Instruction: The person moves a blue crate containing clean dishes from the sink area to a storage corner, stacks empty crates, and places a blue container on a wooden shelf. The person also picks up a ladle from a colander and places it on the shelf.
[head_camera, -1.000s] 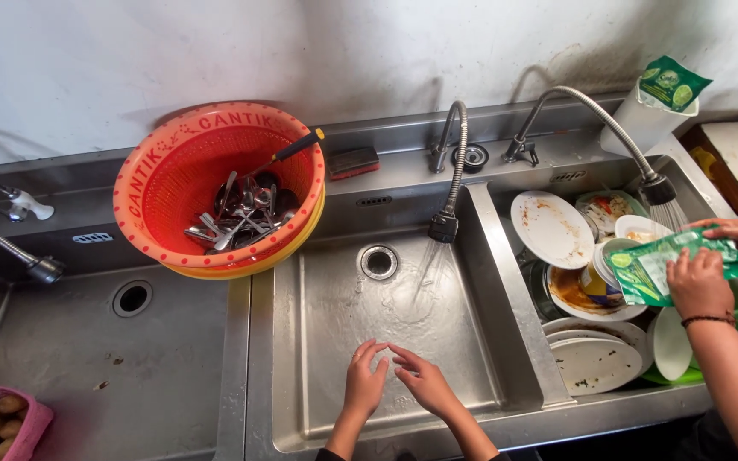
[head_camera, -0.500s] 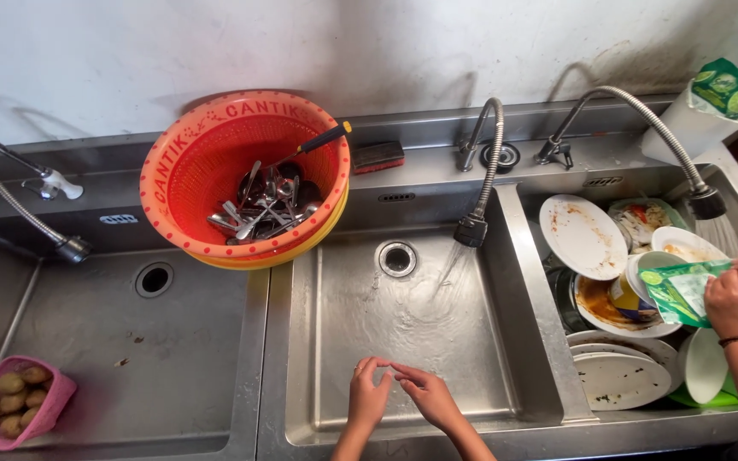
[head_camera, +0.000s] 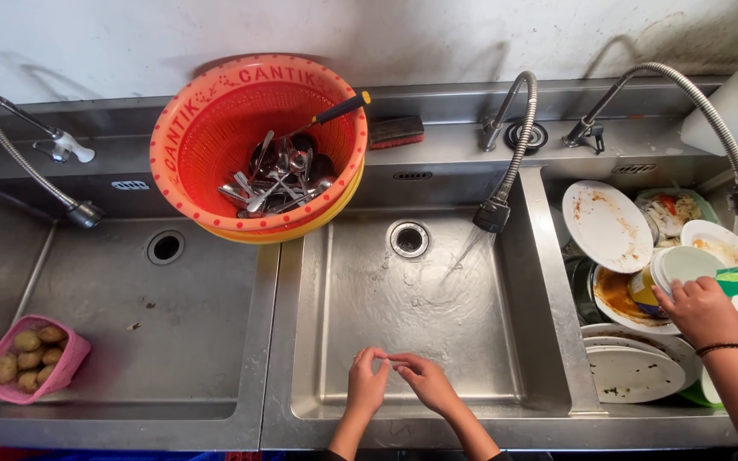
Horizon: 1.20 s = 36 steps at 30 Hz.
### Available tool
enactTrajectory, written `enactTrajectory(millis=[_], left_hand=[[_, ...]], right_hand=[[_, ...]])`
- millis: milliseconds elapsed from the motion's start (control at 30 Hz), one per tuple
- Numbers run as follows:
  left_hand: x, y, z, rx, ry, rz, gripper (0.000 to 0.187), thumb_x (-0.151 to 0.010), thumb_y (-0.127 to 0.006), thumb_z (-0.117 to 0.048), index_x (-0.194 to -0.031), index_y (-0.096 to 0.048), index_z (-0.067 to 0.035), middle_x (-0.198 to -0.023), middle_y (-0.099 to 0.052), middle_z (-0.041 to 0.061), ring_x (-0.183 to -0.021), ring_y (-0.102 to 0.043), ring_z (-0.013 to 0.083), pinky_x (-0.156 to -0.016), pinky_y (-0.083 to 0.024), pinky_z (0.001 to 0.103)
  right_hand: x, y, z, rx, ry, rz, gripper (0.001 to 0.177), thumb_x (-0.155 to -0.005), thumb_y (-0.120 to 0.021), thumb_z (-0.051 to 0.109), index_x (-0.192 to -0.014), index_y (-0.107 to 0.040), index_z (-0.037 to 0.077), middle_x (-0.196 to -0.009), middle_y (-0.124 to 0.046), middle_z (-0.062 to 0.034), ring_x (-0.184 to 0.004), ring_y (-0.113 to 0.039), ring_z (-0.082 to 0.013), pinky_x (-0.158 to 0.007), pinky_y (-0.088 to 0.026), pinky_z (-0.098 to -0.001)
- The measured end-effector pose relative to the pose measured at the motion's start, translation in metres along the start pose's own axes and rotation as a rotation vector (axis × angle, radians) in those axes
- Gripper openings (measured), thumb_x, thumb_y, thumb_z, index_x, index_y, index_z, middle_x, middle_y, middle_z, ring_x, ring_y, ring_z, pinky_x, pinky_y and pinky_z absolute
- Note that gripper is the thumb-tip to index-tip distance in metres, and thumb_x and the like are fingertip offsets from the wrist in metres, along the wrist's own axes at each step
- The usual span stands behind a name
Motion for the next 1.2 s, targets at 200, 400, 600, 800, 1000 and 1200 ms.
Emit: enactTrajectory(millis=[200,400,600,800,1000,1200], left_hand=[[-0.003,-0.001,0.0,0.026,-0.025,-0.012,0.014,-0.086,-0.069,-0.015,-0.094,-0.067,-0.004,-0.107,-0.07,0.011,-0.109,-0.065,0.03,-0.095,-0.05,0.04],[-0.005,-0.001,-0.009,0.027,-0.005,0.005,0.012,-0.086,-0.069,-0.015,-0.089,-0.065,-0.004,-0.1,-0.069,0.01,-0.104,-0.066,0.0288,-0.092,-0.05,0.04],[-0.01,-0.008,-0.026,0.048,-0.049,0.054,0.013,-0.087,-0.068,-0.016,-0.086,-0.065,-0.004,-0.099,-0.069,0.01,-0.103,-0.065,0.0275,-0.091,-0.051,0.039],[-0.015,-0.019,-0.033,0.099,-0.063,0.069,0.018,-0.088,-0.066,-0.018,-0.079,-0.07,-0.003,-0.101,-0.071,0.01,-0.103,-0.066,0.027,-0.092,-0.051,0.037],[-0.023,-0.033,-0.031,0.106,-0.08,0.107,0.016,-0.089,-0.066,-0.017,-0.083,-0.072,-0.003,-0.101,-0.071,0.01,-0.101,-0.066,0.0264,-0.089,-0.052,0.036],[-0.038,-0.058,-0.007,0.274,0.122,0.15,0.013,-0.09,-0.068,-0.017,-0.091,-0.069,-0.003,-0.093,-0.072,0.009,-0.089,-0.072,0.0232,-0.084,-0.057,0.035]], right_hand=[[-0.007,0.004,0.013,0.027,-0.01,-0.013,0.026,-0.094,-0.061,0.018,-0.115,-0.073,0.009,-0.11,-0.08,-0.0069,-0.107,-0.073,-0.0153,-0.093,-0.054,-0.0303],[-0.006,0.005,0.019,0.034,0.025,-0.017,0.018,-0.092,-0.064,0.019,-0.105,-0.07,0.007,-0.096,-0.076,-0.0033,-0.09,-0.066,-0.0124,-0.082,-0.053,-0.0289],[-0.005,0.012,0.017,0.068,0.002,-0.026,0.021,-0.095,-0.068,0.026,-0.095,-0.069,0.005,-0.084,-0.069,-0.0022,-0.077,-0.056,-0.01,-0.072,-0.049,-0.0281],[0.002,0.027,0.019,0.08,-0.069,-0.089,0.031,-0.096,-0.07,0.032,-0.09,-0.068,0.002,-0.083,-0.071,-0.003,-0.074,-0.053,-0.013,-0.07,-0.047,-0.03],[-0.008,0.041,0.003,0.115,0.005,-0.084,0.033,-0.095,-0.064,0.037,-0.096,-0.075,0.005,-0.091,-0.079,-0.0047,-0.085,-0.07,-0.0137,-0.08,-0.054,-0.0284],[-0.055,0.042,-0.049,-0.128,0.076,-0.111,0.028,-0.098,-0.064,0.028,-0.089,-0.069,0.001,-0.083,-0.071,-0.0087,-0.079,-0.065,-0.0167,-0.073,-0.053,-0.0323]])
Point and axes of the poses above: each hand's wrist, its own x-axis away from the middle knuckle, its own y-axis out of the back of the hand, z = x × y, the point moved 3 cm from there along -x, towards the middle knuckle
